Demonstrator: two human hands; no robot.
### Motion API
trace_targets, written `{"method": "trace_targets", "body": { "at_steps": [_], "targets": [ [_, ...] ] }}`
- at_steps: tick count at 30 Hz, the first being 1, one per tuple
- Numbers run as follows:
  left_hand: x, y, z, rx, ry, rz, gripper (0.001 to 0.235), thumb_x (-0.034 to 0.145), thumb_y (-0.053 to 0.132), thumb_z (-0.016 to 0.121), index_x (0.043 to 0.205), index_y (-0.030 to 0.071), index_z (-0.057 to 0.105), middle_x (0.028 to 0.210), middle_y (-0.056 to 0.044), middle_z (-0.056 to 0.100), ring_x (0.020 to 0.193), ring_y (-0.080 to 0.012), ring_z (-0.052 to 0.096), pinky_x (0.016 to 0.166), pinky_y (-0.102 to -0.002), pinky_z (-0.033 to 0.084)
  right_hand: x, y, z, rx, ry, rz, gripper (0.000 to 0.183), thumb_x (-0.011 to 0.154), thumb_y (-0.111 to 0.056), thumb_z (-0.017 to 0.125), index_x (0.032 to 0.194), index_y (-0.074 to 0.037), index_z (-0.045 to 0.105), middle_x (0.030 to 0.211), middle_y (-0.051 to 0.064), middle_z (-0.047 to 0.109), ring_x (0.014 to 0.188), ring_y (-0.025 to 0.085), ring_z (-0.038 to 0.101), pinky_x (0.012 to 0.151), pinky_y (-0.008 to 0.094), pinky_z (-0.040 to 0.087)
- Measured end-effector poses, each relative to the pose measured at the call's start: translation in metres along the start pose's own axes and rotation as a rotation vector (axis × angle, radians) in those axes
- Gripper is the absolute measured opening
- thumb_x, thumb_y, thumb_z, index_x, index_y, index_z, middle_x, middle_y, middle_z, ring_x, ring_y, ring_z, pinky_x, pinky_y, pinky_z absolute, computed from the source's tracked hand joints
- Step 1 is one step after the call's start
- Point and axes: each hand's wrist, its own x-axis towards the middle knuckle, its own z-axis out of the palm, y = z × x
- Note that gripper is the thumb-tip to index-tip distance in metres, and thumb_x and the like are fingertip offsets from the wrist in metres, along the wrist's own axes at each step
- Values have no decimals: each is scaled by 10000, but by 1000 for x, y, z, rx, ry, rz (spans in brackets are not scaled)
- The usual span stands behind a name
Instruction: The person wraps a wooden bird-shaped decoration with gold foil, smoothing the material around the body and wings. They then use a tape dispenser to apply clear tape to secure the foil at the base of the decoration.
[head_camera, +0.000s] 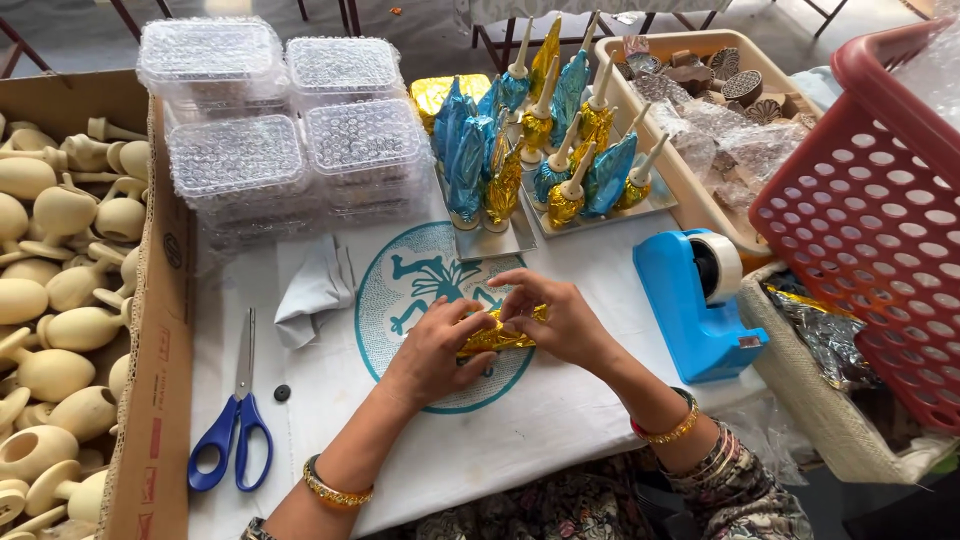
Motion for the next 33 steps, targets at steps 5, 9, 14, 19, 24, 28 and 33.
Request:
{"method": "trace_targets", "body": {
  "at_steps": [5,9,14,19,24,28,33],
  "targets": [
    [0,-2,7,6,65,-32,338,776,223,846,1019,66,674,1153,-122,653,989,-310,626,872,-435,532,-2,17,1,110,36,90,467,831,83,740,1265,-53,635,911,62,762,879,124,745,815,277,629],
    [-3,-9,16,-65,82,-142,241,847,259,827,943,85,691,1062,-63,673,956,-241,638,837,-366,559,-9,6,4,153,28,120,478,817,57,779,1260,-39,628,899,77,766,876,124,749,835,271,629],
    [2,-3,13,-128,93,-197,230,813,229,837,910,86,687,986,-53,670,917,-224,640,809,-359,559,-4,15,12,171,18,137,470,837,43,766,1274,-37,614,909,81,770,870,122,757,832,267,643],
    [1,-4,14,-149,91,-241,226,782,183,840,910,87,680,923,-52,662,891,-223,644,795,-359,557,2,26,21,224,56,158,461,845,49,754,1276,-26,607,919,94,774,880,122,763,806,255,653],
    [-1,-7,20,-211,123,-254,443,785,167,838,1116,104,551,982,-84,663,921,-231,695,837,-355,605,0,32,30,247,132,144,480,848,49,754,1294,-21,592,907,104,772,864,127,759,783,251,652],
    [-2,-7,24,-252,132,-251,562,797,155,839,1217,123,467,1023,-108,656,951,-247,718,860,-354,634,2,34,34,274,157,128,488,850,39,757,1300,-28,581,920,96,764,866,122,757,778,246,653],
    [-2,-6,23,-259,125,-234,614,803,155,847,1267,149,445,1047,-111,656,971,-251,729,869,-360,641,3,36,31,185,121,152,436,847,10,774,1255,-24,623,928,92,763,849,120,753,736,236,647]
  ]
}}
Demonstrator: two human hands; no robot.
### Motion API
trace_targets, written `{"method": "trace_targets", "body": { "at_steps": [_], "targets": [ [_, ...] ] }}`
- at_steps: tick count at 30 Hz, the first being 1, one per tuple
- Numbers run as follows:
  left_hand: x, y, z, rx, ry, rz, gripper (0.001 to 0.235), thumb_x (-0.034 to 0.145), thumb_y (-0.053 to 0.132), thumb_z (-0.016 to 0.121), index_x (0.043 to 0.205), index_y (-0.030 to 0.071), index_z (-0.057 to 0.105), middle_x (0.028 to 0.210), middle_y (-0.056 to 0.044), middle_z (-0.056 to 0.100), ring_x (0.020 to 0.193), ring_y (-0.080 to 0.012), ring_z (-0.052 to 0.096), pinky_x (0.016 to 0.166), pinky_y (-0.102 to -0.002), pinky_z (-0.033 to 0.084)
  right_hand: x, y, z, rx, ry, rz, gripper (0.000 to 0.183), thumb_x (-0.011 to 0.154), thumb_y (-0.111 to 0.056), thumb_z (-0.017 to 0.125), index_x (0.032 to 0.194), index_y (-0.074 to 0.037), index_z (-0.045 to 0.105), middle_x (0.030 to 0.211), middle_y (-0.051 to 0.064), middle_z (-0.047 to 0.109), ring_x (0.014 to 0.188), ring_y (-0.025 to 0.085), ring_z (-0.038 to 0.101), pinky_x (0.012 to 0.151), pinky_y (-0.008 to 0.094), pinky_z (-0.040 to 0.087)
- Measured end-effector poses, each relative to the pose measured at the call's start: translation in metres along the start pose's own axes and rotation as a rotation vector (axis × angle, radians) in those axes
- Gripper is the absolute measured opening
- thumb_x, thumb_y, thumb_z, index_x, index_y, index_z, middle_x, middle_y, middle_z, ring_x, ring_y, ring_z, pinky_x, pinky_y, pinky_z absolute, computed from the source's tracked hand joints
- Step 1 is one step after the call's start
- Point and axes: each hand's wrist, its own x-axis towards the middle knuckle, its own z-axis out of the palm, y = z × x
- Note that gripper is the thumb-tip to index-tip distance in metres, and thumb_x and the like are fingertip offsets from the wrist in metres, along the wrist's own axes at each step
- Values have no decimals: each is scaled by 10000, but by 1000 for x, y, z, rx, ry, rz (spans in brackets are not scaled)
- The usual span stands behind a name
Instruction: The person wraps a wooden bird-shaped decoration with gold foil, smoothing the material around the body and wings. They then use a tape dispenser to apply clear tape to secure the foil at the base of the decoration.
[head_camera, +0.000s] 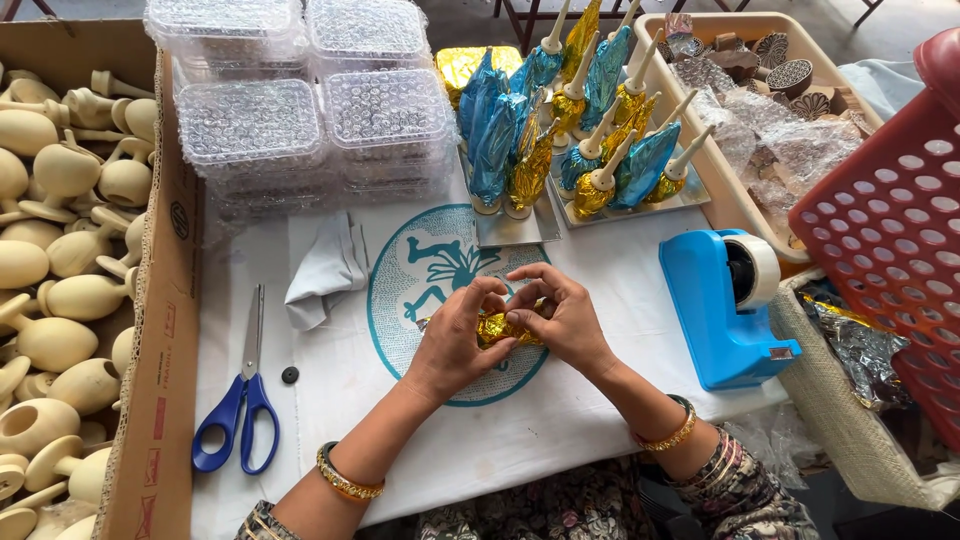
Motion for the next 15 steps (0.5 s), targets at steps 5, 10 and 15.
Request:
{"method": "trace_targets", "body": {
  "at_steps": [5,10,15],
  "targets": [
    [0,0,0,9,0,9,619,806,154,847,1275,159,445,1060,-108,655,990,-250,723,881,-361,636,-2,2,-3,87,-7,-9,416,861,4,773,1250,-14,627,939,99,762,844,118,745,733,231,638],
    [-1,-1,1,14,-14,-4,631,810,156,847,1297,173,445,1050,-99,658,985,-245,719,888,-363,632,0,5,-2,135,-22,-7,390,863,-1,771,1229,-12,638,946,96,761,850,109,744,741,221,639],
    [0,1,-1,24,-11,12,705,789,145,852,1350,183,427,1026,-94,655,969,-248,703,880,-379,622,10,6,-4,25,-56,40,366,833,-27,799,1175,-27,669,916,65,758,823,102,725,687,232,595]
  ]
}}
